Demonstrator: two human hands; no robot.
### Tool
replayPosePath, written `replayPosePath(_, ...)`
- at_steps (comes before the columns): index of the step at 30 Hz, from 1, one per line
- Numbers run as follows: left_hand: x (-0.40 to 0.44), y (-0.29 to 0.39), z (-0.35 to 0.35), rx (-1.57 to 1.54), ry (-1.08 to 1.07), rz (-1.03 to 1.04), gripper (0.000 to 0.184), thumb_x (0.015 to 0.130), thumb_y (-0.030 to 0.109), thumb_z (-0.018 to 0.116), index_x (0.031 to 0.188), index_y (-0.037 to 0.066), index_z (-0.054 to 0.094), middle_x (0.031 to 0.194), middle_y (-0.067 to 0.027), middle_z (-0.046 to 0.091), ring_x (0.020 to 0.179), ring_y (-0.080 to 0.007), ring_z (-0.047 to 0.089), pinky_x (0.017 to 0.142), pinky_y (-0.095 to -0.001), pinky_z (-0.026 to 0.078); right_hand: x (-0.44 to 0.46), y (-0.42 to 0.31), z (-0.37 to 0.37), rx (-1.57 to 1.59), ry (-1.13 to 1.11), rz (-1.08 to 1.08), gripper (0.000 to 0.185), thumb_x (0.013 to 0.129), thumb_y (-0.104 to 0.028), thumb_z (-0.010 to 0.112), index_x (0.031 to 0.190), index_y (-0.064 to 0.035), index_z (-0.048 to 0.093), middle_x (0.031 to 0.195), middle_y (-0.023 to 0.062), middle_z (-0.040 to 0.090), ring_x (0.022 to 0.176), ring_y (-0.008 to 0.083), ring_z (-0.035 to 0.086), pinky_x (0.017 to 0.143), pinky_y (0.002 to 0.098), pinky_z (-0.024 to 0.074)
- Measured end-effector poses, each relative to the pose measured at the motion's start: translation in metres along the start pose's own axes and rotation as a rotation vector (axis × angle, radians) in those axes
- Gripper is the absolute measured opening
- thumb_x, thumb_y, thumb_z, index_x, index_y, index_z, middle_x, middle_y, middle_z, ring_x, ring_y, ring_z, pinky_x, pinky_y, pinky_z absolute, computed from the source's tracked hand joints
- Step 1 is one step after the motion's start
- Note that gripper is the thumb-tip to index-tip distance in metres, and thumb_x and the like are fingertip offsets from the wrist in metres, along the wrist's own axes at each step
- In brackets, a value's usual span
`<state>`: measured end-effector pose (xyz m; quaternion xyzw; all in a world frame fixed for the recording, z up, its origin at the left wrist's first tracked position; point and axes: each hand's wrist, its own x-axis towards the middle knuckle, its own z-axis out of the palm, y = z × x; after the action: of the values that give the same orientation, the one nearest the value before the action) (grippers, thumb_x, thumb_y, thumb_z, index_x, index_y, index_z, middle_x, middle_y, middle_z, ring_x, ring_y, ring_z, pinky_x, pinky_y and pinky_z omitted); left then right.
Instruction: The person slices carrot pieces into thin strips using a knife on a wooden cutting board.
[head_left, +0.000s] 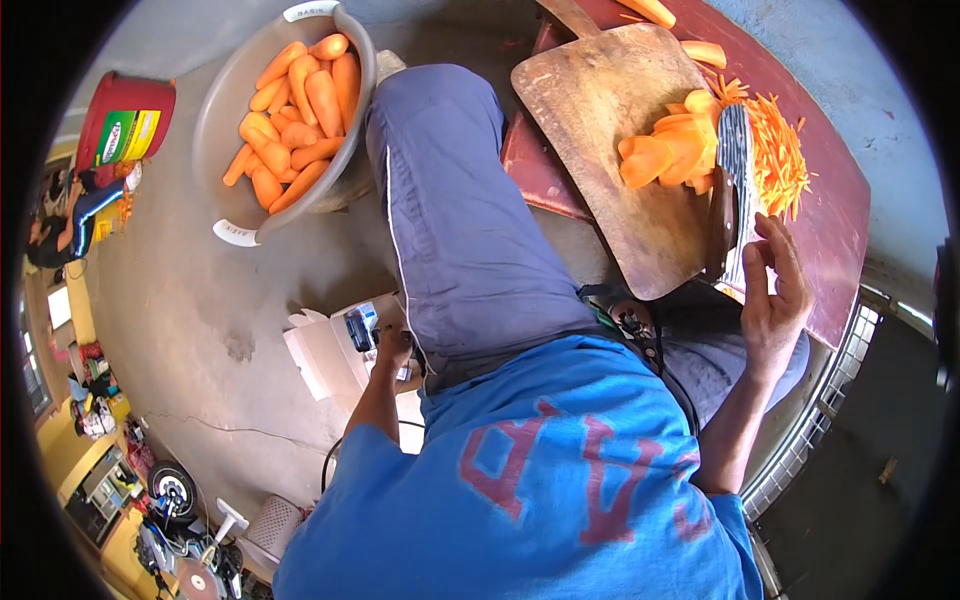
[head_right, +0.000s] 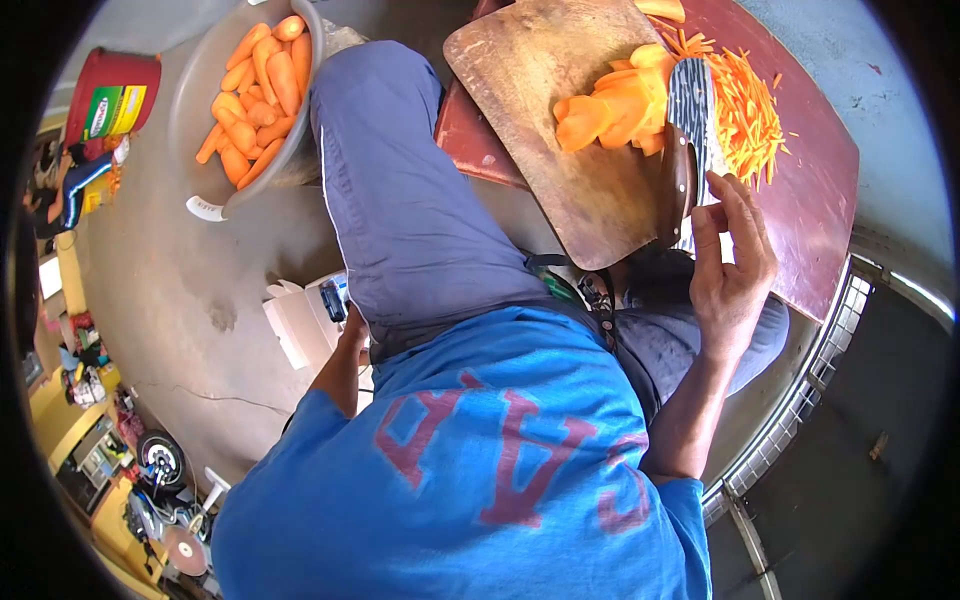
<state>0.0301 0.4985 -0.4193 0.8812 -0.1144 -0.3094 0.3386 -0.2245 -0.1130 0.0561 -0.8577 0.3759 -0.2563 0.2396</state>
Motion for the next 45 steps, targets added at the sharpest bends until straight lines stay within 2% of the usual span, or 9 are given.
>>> replayPosePath(7,-0.025,0.029,-0.005,0.509,-0.03,0.193,0.049,0.087,0.008,0.082,0.136,0.016,0.081,0.143,-0.0306,0.069,0.125,-0.053,0.071,0.106,-0.0545,0.061,-0.018,0.009,-0.005,0.027,0.013,0.056,0.038,0.105,0.0,0.08,0.143,0.0009,0.08,0.136,0.0143,0.082,0.097,0.0145,0.074,0.095,0.0337,0.0612)
replayPosePath(10,-0.013,0.003,0.006,0.002,-0.03,-0.057,0.051,0.088,0.008,0.082,0.139,0.017,0.08,0.148,-0.0244,0.063,0.135,-0.0504,0.066,0.112,-0.056,0.057,-0.021,0.005,-0.007,0.028,-0.002,0.071,0.037,0.105,0.0,0.079,0.142,0.0013,0.08,0.133,0.0137,0.082,0.095,0.0138,0.073,0.093,0.0334,0.0612)
replayPosePath(12,-0.021,0.03,0.002,0.604,-0.129,0.086,0.05,0.094,0.012,0.078,0.143,0.014,0.074,0.147,-0.0208,0.063,0.137,-0.0481,0.064,0.108,-0.0625,0.055,-0.021,0.002,-0.006,0.018,-0.017,0.061,0.036,0.105,0.001,0.078,0.141,0.0016,0.08,0.131,0.0131,0.082,0.094,0.0135,0.072,0.091,0.033,0.0611)
replayPosePath(21,-0.036,0.068,0.006,0.836,-0.18,0.094,0.055,0.09,0.01,0.076,0.145,0.016,0.069,0.148,-0.0179,0.06,0.148,-0.0453,0.052,0.107,-0.0715,0.044,-0.027,0.002,-0.001,0.006,-0.056,0.087,0.031,0.107,-0.001,0.078,0.138,0.0026,0.08,0.128,0.0132,0.082,0.093,0.0136,0.072,0.09,0.0327,0.0606)
replayPosePath(25,-0.005,-0.049,0.031,0.302,-0.058,0.181,0.058,0.087,0.007,0.076,0.144,0.016,0.07,0.149,-0.0181,0.059,0.15,-0.044,0.051,0.111,-0.0711,0.042,-0.027,0.001,0.002,0.004,-0.073,0.068,0.03,0.108,-0.002,0.077,0.138,0.002,0.08,0.13,0.0134,0.082,0.094,0.0143,0.072,0.091,0.0329,0.0605)
replayPosePath(34,0.045,-0.025,0.028,-0.122,0.109,0.128,0.029,0.101,0.019,0.074,0.127,0.008,0.078,0.125,-0.0197,0.073,0.123,-0.039,0.068,0.1,-0.0594,0.051,-0.022,-0.003,0.004,0.037,-0.072,0.071,0.033,0.106,0.0,0.078,0.139,0.0032,0.079,0.132,0.0157,0.081,0.088,0.016,0.073,0.087,0.0331,0.0616)
replayPosePath(39,0.094,0.183,-0.05,0.08,0.355,0.274,0.027,0.111,0.019,0.07,0.13,0.002,0.078,0.1,-0.0132,0.078,0.088,-0.0232,0.073,0.082,-0.0337,0.059,-0.02,-0.008,0.002,0.05,-0.033,0.045,0.034,0.105,0.001,0.079,0.139,0.0039,0.078,0.133,0.0141,0.079,0.087,0.0148,0.072,0.08,0.0321,0.0611)
replayPosePath(41,0.098,0.292,-0.074,-0.572,0.356,0.115,0.026,0.114,0.021,0.069,0.126,0.001,0.081,0.096,-0.0072,0.076,0.085,-0.0192,0.07,0.079,-0.0306,0.057,-0.02,-0.003,-0.001,0.09,-0.064,0.101,0.032,0.106,0.002,0.076,0.139,0.0029,0.078,0.132,0.014,0.079,0.085,0.0138,0.071,0.079,0.031,0.0607)
replayPosePath(45,0.055,0.491,-0.118,-0.432,0.285,0.399,0.03,0.114,0.021,0.071,0.125,-0.005,0.08,0.103,-0.0095,0.078,0.099,-0.0218,0.071,0.091,-0.0365,0.058,-0.02,-0.003,-0.002,0.151,-0.043,0.183,0.036,0.107,0.002,0.072,0.143,0.001,0.077,0.142,0.0201,0.076,0.107,0.0257,0.077,0.095,0.0379,0.0627)
